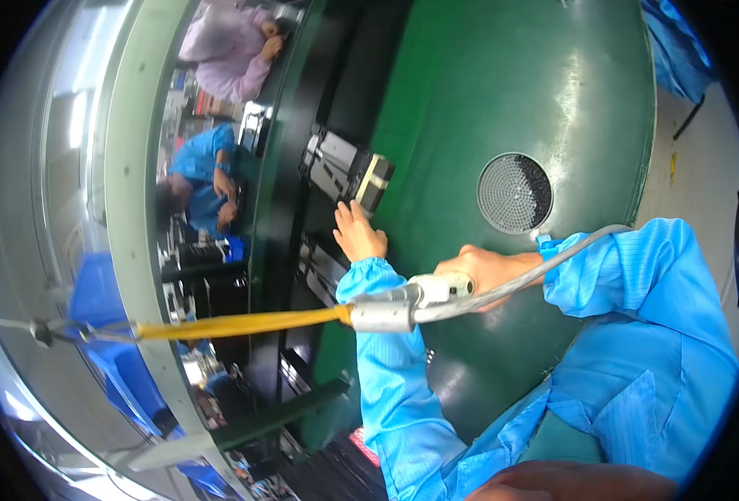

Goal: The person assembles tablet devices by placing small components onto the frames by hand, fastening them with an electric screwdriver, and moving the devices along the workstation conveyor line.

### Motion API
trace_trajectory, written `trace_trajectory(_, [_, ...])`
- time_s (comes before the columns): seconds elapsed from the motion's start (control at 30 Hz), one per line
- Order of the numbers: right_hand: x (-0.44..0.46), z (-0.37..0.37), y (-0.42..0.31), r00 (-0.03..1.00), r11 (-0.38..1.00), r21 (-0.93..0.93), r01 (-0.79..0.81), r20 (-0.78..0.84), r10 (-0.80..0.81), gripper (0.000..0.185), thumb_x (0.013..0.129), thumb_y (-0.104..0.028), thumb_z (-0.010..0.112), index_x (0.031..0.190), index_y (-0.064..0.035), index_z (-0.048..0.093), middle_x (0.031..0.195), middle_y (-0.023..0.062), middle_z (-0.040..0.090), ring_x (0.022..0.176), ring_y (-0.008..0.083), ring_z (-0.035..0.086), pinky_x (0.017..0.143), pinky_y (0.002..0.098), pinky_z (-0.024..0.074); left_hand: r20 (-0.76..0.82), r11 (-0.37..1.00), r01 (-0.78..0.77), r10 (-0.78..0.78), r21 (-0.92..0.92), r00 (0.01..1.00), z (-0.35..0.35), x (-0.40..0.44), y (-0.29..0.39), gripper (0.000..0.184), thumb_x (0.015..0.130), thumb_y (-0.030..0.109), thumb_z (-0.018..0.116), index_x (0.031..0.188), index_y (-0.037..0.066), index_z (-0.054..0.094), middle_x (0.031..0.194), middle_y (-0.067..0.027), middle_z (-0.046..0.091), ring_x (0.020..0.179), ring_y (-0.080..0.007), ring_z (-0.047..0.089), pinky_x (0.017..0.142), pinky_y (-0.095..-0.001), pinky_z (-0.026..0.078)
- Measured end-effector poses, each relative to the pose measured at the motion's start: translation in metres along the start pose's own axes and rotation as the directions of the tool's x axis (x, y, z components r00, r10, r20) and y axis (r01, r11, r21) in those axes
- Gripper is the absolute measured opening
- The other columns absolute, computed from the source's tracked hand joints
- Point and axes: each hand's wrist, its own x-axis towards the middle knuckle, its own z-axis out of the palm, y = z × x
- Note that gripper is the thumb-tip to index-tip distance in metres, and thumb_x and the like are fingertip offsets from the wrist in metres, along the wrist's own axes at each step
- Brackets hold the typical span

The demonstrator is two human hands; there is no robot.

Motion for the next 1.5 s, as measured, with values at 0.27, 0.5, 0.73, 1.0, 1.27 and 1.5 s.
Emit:
trace_trajectory(0.27, [0.004,-0.005,0.006,0.997,0.999,-0.034,0.037,-0.070,-0.040,0.018,0.067,-0.006,0.061,0.084,-0.0009,0.057,0.067,0.0163,0.061,0.062,0.0360,0.061,0.055,0.0432,0.0477,0.181,0.973,0.200,-0.219,0.119,0.959,0.000,0.054,0.004,0.085,0.061,0.017,0.066,0.136,0.006,0.029,0.148,-0.0138,0.023,0.138,-0.0302,0.020,0.106,-0.0561,0.026])
trace_trajectory(0.5, [0.008,-0.013,0.001,0.993,0.996,-0.074,0.043,-0.108,-0.051,0.015,0.066,-0.006,0.060,0.079,-0.0002,0.056,0.067,0.0168,0.060,0.061,0.0363,0.061,0.055,0.0436,0.0471,-0.101,0.996,0.065,-0.071,-0.062,0.992,0.006,0.015,-0.014,0.067,0.057,0.012,0.057,0.122,-0.001,0.045,0.130,-0.0171,0.044,0.130,-0.0347,0.032,0.102,-0.0575,0.028])
trace_trajectory(0.73, [0.012,-0.020,0.003,0.988,0.997,-0.067,-0.024,-0.152,0.014,0.030,0.064,-0.007,0.064,0.093,-0.0021,0.062,0.075,0.0133,0.064,0.069,0.0190,0.062,0.061,0.0349,0.0486,-0.310,0.952,-0.253,0.192,-0.170,0.931,-0.005,-0.067,-0.019,0.063,0.053,0.013,0.068,0.110,-0.003,0.048,0.105,-0.0226,0.049,0.106,-0.0412,0.045,0.094,-0.0468,0.036])
trace_trajectory(1.0, [0.019,-0.050,-0.018,0.960,0.990,0.058,-0.131,-0.243,0.142,0.034,0.074,-0.007,0.072,0.106,-0.0017,0.062,0.080,0.0002,0.064,0.068,0.0062,0.057,0.060,0.0242,0.0477,-0.095,0.900,-0.110,0.077,-0.422,0.993,-0.064,-0.193,0.055,0.060,0.048,0.007,0.068,0.105,-0.003,0.048,0.115,-0.0207,0.042,0.115,-0.0436,0.038,0.099,-0.0495,0.031])
trace_trajectory(1.27, [0.028,-0.081,-0.022,0.933,0.999,-0.021,-0.024,-0.360,0.015,0.034,0.075,-0.008,0.072,0.106,0.0012,0.061,0.064,0.0016,0.059,0.048,0.0070,0.053,0.045,0.0223,0.0421,-0.070,0.729,-0.098,0.068,-0.678,0.995,-0.044,-0.261,0.091,0.041,0.055,0.002,0.068,0.095,0.005,0.057,0.124,-0.0192,0.043,0.129,-0.0452,0.032,0.104,-0.0583,0.024])
trace_trajectory(1.5, [0.030,-0.064,-0.010,0.948,0.995,-0.053,-0.084,-0.311,0.064,0.038,0.073,-0.009,0.073,0.108,0.0005,0.061,0.069,0.0032,0.062,0.050,0.0072,0.054,0.046,0.0229,0.0432,-0.185,0.533,-0.149,-0.014,-0.833,0.983,-0.037,-0.266,0.079,0.055,0.059,0.006,0.083,0.109,0.000,0.059,0.134,-0.0243,0.044,0.125,-0.0395,0.043,0.102,-0.0437,0.037])
